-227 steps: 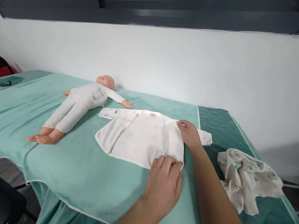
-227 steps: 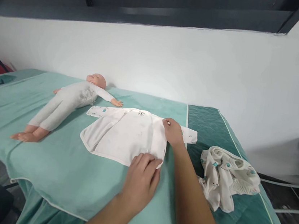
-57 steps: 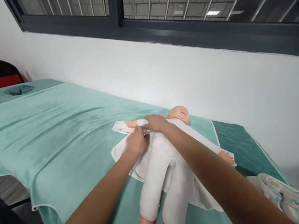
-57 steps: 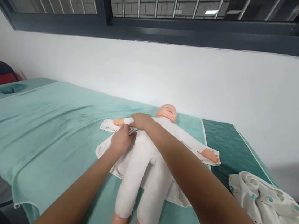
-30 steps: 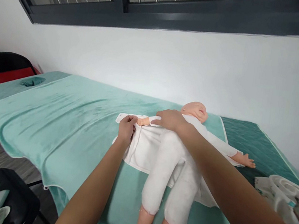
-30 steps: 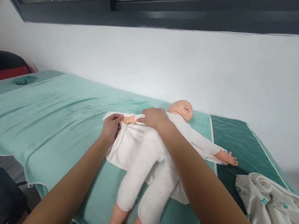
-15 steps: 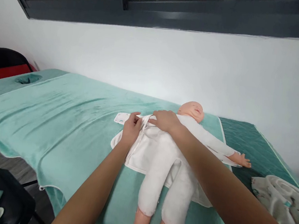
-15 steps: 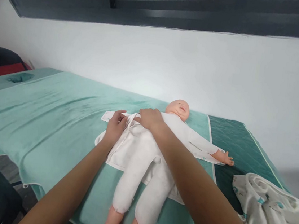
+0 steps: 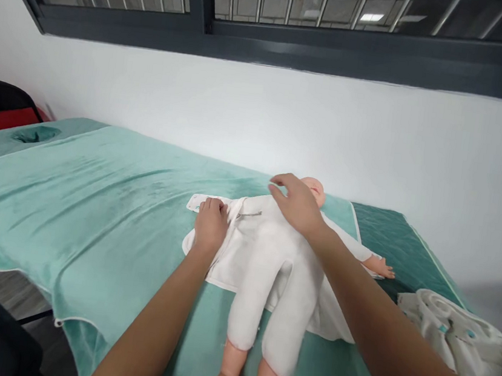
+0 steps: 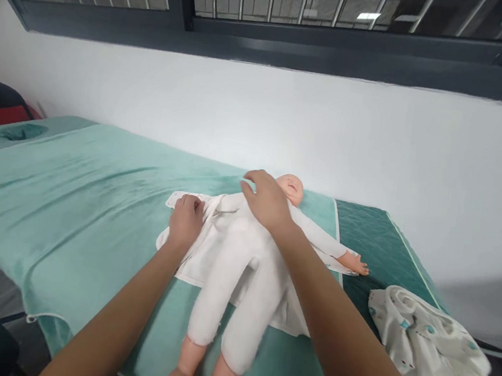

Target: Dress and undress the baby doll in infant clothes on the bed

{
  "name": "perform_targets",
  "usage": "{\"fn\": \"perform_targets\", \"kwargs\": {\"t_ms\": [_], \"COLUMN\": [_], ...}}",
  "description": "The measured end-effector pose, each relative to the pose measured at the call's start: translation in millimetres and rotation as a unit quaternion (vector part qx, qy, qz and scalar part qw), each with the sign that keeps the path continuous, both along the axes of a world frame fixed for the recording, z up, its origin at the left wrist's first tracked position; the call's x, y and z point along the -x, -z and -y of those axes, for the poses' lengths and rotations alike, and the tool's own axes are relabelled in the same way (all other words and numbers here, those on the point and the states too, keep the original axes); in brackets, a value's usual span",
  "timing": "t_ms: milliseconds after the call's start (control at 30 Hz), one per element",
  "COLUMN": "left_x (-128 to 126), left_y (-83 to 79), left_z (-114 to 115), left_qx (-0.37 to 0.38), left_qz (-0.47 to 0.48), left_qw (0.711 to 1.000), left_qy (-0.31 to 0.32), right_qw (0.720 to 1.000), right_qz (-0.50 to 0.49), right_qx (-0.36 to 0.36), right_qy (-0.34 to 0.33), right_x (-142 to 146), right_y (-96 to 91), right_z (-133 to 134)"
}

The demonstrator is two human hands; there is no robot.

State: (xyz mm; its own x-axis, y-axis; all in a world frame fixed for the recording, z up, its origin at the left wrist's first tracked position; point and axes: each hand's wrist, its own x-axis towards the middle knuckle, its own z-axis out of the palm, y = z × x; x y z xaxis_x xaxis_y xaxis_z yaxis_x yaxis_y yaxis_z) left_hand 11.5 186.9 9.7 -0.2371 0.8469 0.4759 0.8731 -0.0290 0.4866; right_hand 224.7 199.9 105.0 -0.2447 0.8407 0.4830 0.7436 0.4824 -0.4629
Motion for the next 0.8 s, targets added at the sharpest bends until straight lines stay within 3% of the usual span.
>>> {"fn": "perform_targets", "kwargs": {"t_ms": [100, 167, 267, 367, 500, 633, 800], "left_x": [-1, -3, -6, -8, -10, -24, -59], "left_y": [-0.2, -0.6, -1.5, -2.6, -9.1, -25.8, -50.0], "left_z": [3, 6, 12, 15, 12, 3, -13], "left_qx": [-0.028, -0.024, -0.001, 0.053, 0.094, 0.065, 0.047], "left_qz": [-0.012, -0.038, -0.048, 0.007, 0.105, 0.139, 0.173], "left_qw": [0.999, 0.999, 0.999, 0.999, 0.989, 0.984, 0.967], "left_qy": [0.011, 0.023, 0.022, 0.011, 0.031, 0.093, 0.180], "right_qw": [0.986, 0.961, 0.943, 0.942, 0.943, 0.946, 0.942], "right_qz": [-0.088, -0.093, -0.064, -0.035, -0.044, -0.147, -0.263], "right_qx": [-0.032, -0.002, 0.072, 0.084, 0.080, 0.085, 0.105], "right_qy": [0.141, 0.259, 0.319, 0.324, 0.321, 0.275, 0.178], "right_x": [-41, -68, -92, -98, -96, -98, -99], "right_y": [20.2, 43.6, 75.0, 86.7, 83.6, 85.2, 89.6], "right_z": [28, 43, 53, 56, 59, 60, 57]}}
